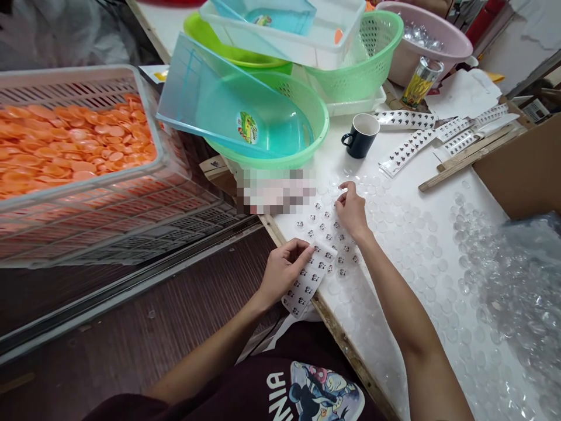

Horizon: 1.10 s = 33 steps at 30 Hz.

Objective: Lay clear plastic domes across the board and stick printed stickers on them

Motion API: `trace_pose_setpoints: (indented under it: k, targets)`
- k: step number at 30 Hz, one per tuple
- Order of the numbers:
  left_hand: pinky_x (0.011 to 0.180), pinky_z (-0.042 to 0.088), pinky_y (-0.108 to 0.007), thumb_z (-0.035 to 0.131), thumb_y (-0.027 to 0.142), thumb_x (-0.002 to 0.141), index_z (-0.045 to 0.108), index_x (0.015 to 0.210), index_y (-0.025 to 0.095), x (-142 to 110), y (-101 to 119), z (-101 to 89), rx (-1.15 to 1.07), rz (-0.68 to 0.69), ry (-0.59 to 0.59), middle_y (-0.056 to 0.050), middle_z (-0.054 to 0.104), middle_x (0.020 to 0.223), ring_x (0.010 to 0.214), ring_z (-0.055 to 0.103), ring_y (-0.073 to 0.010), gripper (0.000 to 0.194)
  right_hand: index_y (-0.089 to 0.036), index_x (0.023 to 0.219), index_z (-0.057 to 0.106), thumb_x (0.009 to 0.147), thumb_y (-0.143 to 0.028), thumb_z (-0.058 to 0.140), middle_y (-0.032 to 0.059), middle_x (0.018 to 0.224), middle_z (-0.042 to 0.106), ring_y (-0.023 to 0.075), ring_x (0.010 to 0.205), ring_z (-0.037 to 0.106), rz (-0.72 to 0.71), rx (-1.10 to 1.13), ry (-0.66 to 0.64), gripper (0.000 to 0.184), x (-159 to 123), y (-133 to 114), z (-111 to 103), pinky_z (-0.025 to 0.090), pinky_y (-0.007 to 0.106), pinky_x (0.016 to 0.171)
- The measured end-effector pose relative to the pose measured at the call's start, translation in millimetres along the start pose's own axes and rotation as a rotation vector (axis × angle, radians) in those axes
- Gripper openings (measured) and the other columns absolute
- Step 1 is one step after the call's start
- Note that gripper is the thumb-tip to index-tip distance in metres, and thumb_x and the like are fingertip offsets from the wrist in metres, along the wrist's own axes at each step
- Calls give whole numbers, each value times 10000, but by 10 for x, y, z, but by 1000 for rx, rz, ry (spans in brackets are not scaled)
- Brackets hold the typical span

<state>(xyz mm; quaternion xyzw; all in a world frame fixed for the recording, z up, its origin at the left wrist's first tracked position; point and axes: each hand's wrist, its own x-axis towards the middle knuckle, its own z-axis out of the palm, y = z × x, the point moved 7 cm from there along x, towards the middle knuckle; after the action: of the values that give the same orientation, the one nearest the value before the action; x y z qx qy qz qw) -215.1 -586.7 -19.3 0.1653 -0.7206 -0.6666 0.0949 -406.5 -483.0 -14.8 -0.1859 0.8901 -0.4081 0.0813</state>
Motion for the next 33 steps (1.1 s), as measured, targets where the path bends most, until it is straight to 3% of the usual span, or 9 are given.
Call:
trace_pose_setpoints:
  k: [3, 6, 10, 14, 17, 19, 29, 33]
  targets:
    - [550, 393, -216, 637, 400, 894, 660, 786, 169, 2, -1, -1, 2, 1, -4, 5, 615, 674, 579, 502, -111, 257, -225, 1146, 475, 792, -68, 479, 11, 837, 633, 200, 790, 605, -54, -214, -29, 387, -8, -70, 68, 417, 444, 912]
    - [549, 388, -215, 633, 394, 897, 661, 789, 166, 8, 12, -2, 12, 8, -7, 4, 614, 675, 582, 500, -110, 254, -191, 1196, 478, 790, -45, 493, 125, 1068, 643, 269, 977, 607, -93, -384, -2, 431, -14, -150, 58, 367, 489, 962]
    - [544, 379, -215, 634, 397, 900, 662, 788, 164, 11, 19, -9, 13, 10, -6, 5, 610, 672, 575, 492, -108, 260, -185, 1149, 534, 821, -104, 555, 161, 1190, 587, 308, 1109, 565, -87, -435, 47, 339, 16, -220, -26, 359, 485, 972]
    - [542, 379, -214, 634, 395, 898, 659, 784, 165, 7, 17, -13, 9, 17, -1, 5, 612, 670, 575, 496, -109, 258, -192, 923, 610, 887, -222, 552, 94, 1030, 645, 233, 947, 611, -33, -229, 64, 74, 89, -232, -67, 420, 416, 909]
    - [541, 382, -214, 634, 402, 900, 659, 784, 164, 5, 9, -14, 5, 11, -2, 4, 614, 669, 572, 497, -108, 266, -191, 791, 628, 843, -212, 587, 41, 828, 678, 183, 753, 612, 55, -23, -56, 70, 141, -184, 51, 462, 349, 788]
    - [545, 386, -215, 634, 404, 899, 660, 784, 165, 5, 6, -15, 1, 6, -1, 4, 613, 669, 573, 498, -110, 266, -190, 744, 637, 806, -182, 609, 35, 781, 687, 179, 728, 617, 93, 17, -80, 68, 163, -159, 103, 467, 335, 758]
    - [544, 395, -210, 635, 397, 895, 663, 777, 169, 3, 3, -21, -3, 7, 9, 4, 620, 672, 575, 509, -110, 258, -212, 715, 595, 818, -122, 573, 18, 742, 674, 203, 752, 614, 1, -283, -94, 138, 197, -218, 235, 399, 451, 934]
    - [551, 401, -213, 644, 391, 893, 664, 778, 167, 1, -2, -20, -15, 2, 6, 1, 627, 678, 582, 517, -112, 253, -204, 863, 593, 834, -115, 589, 23, 736, 657, 222, 757, 604, -35, -451, -90, 93, 198, -301, 259, 362, 480, 941]
